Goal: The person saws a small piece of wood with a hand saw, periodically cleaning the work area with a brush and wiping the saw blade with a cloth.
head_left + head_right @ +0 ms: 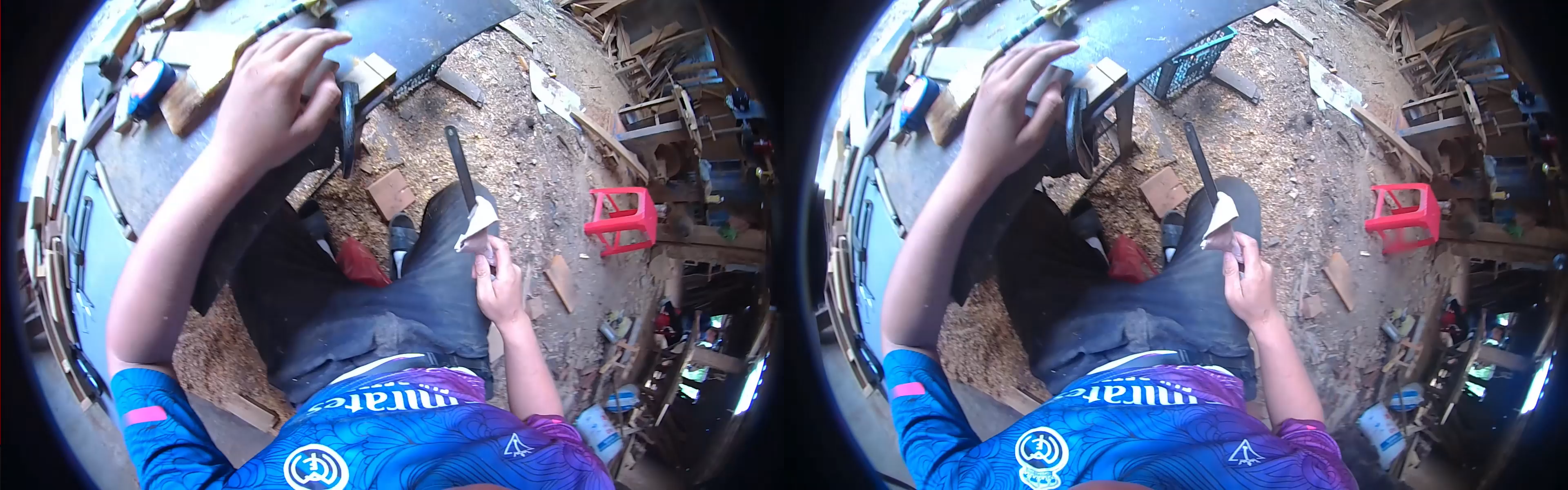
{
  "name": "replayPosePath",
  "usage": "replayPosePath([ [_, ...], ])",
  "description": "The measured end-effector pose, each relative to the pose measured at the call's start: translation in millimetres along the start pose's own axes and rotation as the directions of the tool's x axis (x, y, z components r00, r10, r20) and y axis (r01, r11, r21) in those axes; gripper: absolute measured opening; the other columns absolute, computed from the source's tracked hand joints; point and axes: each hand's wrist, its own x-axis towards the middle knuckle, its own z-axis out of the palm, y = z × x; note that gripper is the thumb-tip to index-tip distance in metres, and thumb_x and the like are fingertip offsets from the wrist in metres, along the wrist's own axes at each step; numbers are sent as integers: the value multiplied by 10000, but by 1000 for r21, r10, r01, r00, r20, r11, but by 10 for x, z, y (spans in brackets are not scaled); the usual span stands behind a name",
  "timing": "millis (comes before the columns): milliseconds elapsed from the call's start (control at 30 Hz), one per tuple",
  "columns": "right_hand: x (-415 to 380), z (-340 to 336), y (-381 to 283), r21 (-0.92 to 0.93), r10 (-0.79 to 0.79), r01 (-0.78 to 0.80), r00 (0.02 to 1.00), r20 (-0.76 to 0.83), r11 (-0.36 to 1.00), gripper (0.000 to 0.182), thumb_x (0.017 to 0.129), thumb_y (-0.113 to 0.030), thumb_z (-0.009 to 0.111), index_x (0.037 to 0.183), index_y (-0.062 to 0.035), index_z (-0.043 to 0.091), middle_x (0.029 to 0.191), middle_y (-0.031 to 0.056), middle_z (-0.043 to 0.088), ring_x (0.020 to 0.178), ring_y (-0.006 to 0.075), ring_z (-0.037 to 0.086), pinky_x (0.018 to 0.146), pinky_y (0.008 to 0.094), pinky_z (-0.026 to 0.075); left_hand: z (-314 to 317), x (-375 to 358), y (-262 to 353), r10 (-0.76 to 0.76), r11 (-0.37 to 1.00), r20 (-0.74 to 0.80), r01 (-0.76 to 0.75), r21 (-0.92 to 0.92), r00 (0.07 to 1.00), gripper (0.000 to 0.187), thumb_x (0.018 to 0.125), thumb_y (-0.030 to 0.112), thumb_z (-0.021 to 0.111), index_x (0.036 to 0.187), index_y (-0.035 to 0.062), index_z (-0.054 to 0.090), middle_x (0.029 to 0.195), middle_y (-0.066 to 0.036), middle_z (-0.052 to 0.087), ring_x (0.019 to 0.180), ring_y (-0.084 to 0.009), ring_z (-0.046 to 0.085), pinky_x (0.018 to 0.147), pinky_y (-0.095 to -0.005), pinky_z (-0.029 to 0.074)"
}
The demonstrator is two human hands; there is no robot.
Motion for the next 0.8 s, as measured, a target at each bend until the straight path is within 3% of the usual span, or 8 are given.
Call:
replayPosePath([
  [100,29,70,25,-3,39,-39,998,-54,999,273,1025,-142,565,1263,-11,541,967,228,720,885,442,721,744,498,560,-19,-7,37,-52,969,-116,78,232,992,506,924,259,610,1398,83,590,1447,-138,581,1334,-373,536,1160,-489,363],
  [233,52,178,506,-288,-20,-8,995,-93,958,265,994,-126,559,1242,-34,572,1088,188,702,1021,414,668,865,503,521,-53,26,-228,-192,803,-259,303,514,947,528,946,320,610,1407,66,580,1449,-145,573,1327,-381,531,1152,-522,360],
  [300,67,263,590,-348,-42,-1,992,-116,938,267,982,-124,558,1234,-42,584,1125,175,692,1061,402,646,904,499,505,-202,86,-264,-500,767,37,422,484,865,433,962,278,627,1322,38,631,1314,-158,651,1253,-361,585,1092,-501,419],
  [433,139,434,572,-324,-19,-55,975,-222,945,259,986,-127,528,1221,-37,590,1128,172,684,1055,396,638,909,490,500,-344,148,-390,-319,888,108,257,381,942,309,968,193,657,1227,25,668,1154,-158,705,1135,-338,649,989,-460,487],
  [533,163,476,642,-266,-62,-7,965,-253,964,264,989,-131,533,1234,-41,574,1116,175,687,1034,395,644,898,495,502,-504,287,-12,-175,973,-108,188,135,979,227,919,99,715,1128,18,679,1030,-167,705,916,-337,707,814,-438,536],
  [633,175,464,572,-256,-35,-30,968,-248,966,259,988,-133,539,1229,-44,573,1108,170,692,1035,391,647,898,496,503,-739,480,322,-25,975,-229,74,209,973,197,972,180,703,1088,30,649,999,-155,709,798,-317,736,711,-410,564],
  [767,158,471,586,-252,-19,-52,963,-270,966,259,980,-132,551,1226,-55,578,1092,160,699,1024,377,652,892,496,504,-500,689,296,124,917,-198,-36,396,972,242,991,281,687,1067,67,605,937,-120,726,744,-320,744,601,-404,590],
  [800,151,465,588,-248,-18,-52,962,-273,967,259,980,-132,551,1226,-55,578,1092,160,699,1024,377,652,892,496,504,-355,725,258,67,939,-145,-13,345,987,278,996,318,674,1090,75,576,897,-115,733,753,-332,746,586,-428,594],
])
